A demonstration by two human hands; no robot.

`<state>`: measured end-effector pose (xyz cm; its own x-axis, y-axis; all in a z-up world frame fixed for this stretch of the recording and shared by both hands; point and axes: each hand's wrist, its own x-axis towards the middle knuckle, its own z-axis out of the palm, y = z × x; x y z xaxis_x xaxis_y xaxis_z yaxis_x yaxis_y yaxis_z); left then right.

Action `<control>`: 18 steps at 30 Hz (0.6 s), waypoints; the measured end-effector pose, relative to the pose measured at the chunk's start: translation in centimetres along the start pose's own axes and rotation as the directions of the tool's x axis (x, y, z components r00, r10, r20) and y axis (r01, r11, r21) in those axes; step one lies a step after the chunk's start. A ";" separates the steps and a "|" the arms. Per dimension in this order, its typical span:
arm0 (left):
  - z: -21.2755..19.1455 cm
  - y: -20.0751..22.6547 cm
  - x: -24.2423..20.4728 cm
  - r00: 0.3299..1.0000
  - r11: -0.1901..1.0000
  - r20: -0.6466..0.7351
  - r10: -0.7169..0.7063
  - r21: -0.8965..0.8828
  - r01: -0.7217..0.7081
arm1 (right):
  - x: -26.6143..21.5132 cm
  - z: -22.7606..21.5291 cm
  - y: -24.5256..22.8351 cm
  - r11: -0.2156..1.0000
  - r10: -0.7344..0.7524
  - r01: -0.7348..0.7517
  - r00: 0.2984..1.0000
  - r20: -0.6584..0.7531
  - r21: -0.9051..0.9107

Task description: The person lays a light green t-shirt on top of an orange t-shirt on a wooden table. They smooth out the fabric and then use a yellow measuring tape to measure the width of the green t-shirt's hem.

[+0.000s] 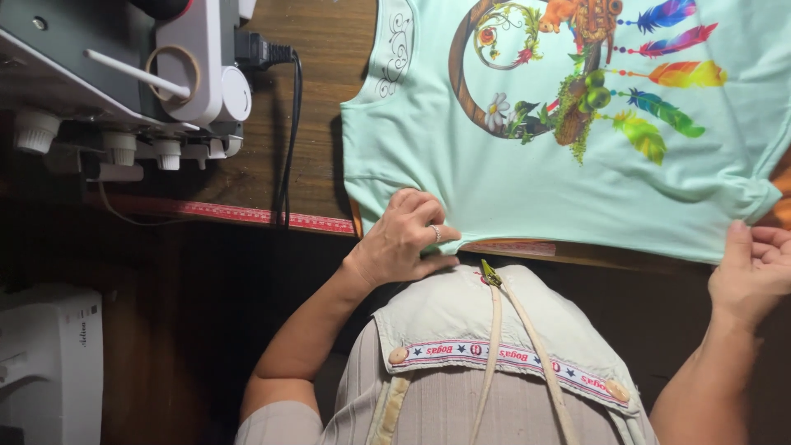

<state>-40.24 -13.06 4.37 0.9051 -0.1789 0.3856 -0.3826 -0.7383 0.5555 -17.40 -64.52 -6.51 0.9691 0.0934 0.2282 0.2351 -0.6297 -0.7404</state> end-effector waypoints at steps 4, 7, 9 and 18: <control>0.9 0.7 0.2 1.000 0.994 -0.017 0.022 0.110 -0.020 | 0.0 -1.9 -5.3 0.968 -0.077 0.072 0.997 -0.012 -0.239; 1.0 1.3 1.1 0.998 0.997 -0.054 0.019 0.081 -0.015 | -0.4 -3.8 -7.4 0.883 -0.222 0.235 0.972 0.080 -0.406; 0.7 1.3 1.6 0.999 0.995 0.030 -0.016 0.100 0.013 | -0.9 -4.5 -7.3 0.918 -0.168 0.225 0.966 0.194 -0.327; 0.9 1.7 4.2 0.962 0.934 0.271 -0.027 0.349 -0.072 | 0.1 -4.4 -13.1 0.933 0.205 -0.142 0.965 0.166 -0.330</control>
<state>-36.95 -15.69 6.28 0.9314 -0.3288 0.1565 -0.3584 -0.9037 0.2343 -20.71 -59.66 5.96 0.9954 0.0887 -0.0364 0.0574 -0.8554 -0.5148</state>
